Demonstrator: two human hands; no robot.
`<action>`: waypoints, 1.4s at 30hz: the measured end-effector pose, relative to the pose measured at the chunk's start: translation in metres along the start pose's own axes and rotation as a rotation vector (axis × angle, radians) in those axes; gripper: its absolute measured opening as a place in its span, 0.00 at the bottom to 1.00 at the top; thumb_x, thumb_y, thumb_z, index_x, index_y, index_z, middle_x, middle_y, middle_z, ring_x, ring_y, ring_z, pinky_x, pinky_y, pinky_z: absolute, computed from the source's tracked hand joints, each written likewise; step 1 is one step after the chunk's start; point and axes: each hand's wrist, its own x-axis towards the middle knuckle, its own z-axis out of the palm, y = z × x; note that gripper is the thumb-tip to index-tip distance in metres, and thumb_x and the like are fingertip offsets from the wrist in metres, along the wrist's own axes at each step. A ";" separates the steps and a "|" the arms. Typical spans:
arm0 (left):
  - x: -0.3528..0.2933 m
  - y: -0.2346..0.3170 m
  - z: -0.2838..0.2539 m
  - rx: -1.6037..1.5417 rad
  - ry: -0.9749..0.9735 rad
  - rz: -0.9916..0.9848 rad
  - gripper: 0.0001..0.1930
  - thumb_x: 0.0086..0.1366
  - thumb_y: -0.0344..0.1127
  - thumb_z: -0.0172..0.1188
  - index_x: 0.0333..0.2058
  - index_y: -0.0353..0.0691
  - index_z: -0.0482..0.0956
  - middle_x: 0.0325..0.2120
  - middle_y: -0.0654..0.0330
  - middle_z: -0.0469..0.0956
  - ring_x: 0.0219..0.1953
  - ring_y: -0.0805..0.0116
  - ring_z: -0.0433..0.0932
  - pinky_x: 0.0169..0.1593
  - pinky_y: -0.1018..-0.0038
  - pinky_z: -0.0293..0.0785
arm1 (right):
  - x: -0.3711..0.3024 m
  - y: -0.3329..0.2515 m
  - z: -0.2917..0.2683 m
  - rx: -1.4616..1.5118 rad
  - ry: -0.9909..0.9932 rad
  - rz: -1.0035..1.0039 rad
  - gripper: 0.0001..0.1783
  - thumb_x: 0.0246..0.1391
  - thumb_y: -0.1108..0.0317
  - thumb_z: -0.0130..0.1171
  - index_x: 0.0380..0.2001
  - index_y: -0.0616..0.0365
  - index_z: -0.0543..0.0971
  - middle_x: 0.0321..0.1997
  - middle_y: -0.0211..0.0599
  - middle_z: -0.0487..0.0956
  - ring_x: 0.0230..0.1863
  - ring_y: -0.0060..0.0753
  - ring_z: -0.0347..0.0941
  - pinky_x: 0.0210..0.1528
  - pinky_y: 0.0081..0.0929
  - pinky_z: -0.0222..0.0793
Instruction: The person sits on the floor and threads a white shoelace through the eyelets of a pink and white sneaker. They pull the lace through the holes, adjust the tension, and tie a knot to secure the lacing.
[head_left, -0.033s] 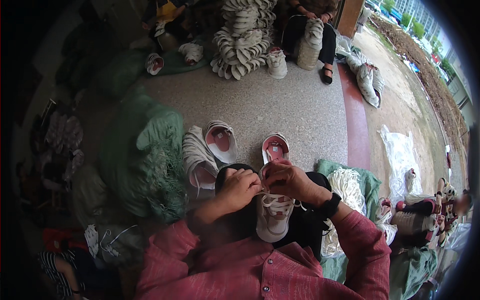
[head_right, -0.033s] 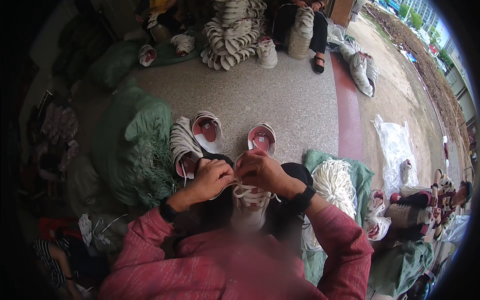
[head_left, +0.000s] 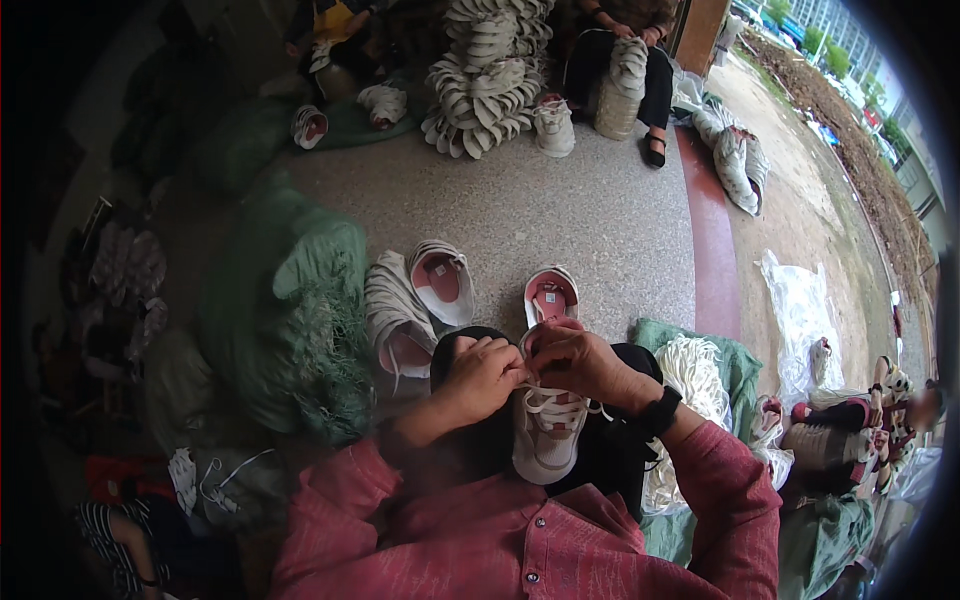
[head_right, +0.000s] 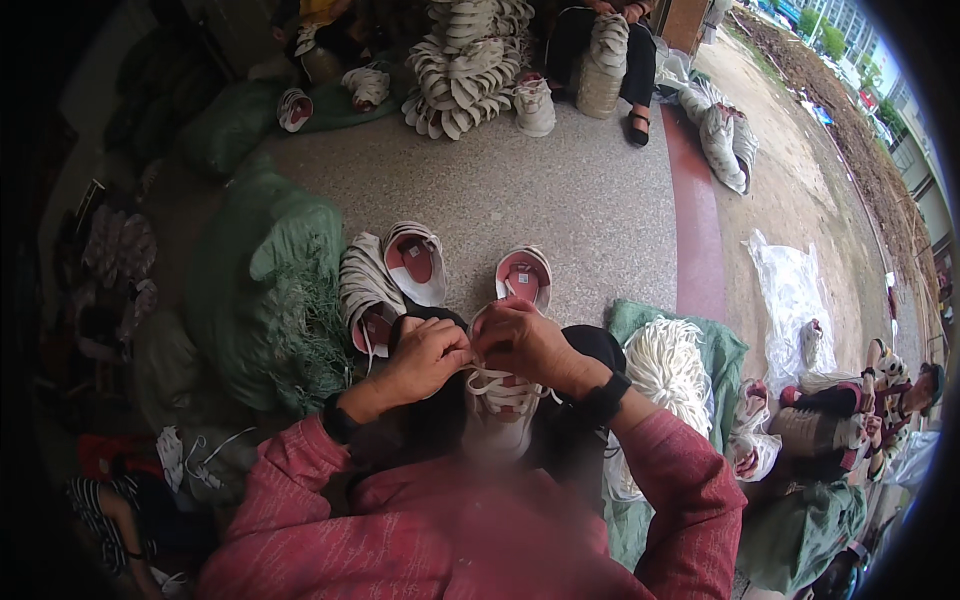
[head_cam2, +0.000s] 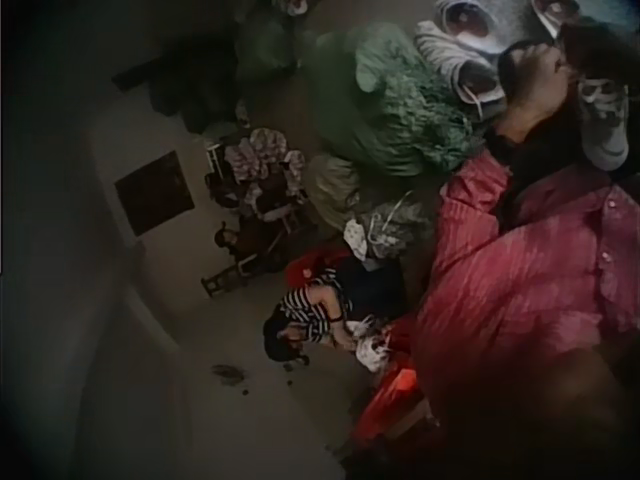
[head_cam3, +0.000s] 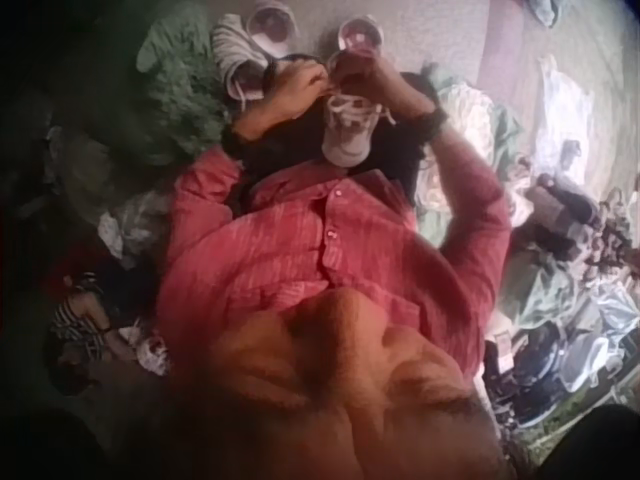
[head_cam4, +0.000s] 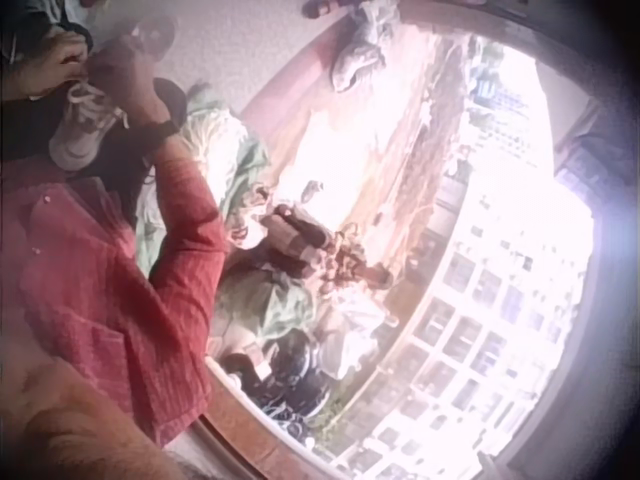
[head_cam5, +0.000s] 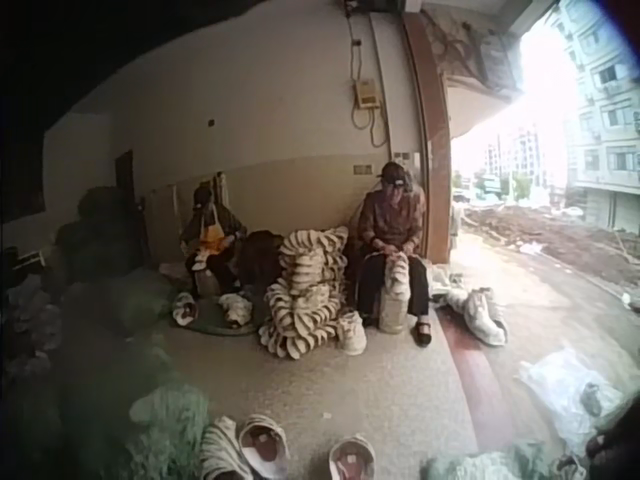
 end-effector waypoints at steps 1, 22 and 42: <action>0.002 0.002 0.002 0.023 0.011 -0.013 0.08 0.62 0.43 0.62 0.30 0.46 0.78 0.28 0.67 0.76 0.40 0.66 0.75 0.50 0.67 0.58 | 0.000 -0.001 0.000 0.005 0.002 0.010 0.06 0.44 0.67 0.69 0.29 0.48 0.85 0.41 0.24 0.80 0.54 0.35 0.73 0.57 0.32 0.69; 0.009 0.023 -0.016 -0.030 -0.038 0.374 0.14 0.52 0.34 0.71 0.37 0.42 0.79 0.51 0.55 0.67 0.52 0.55 0.76 0.54 0.63 0.75 | -0.007 -0.007 -0.005 -0.250 -0.123 0.109 0.13 0.43 0.65 0.70 0.37 0.47 0.84 0.44 0.25 0.83 0.61 0.41 0.70 0.61 0.34 0.70; 0.000 0.030 -0.009 0.091 0.054 0.277 0.11 0.54 0.38 0.72 0.30 0.39 0.80 0.49 0.55 0.72 0.53 0.53 0.72 0.59 0.60 0.66 | -0.008 -0.002 -0.001 -0.236 -0.092 0.121 0.13 0.38 0.67 0.73 0.32 0.48 0.84 0.42 0.25 0.83 0.62 0.40 0.70 0.55 0.36 0.74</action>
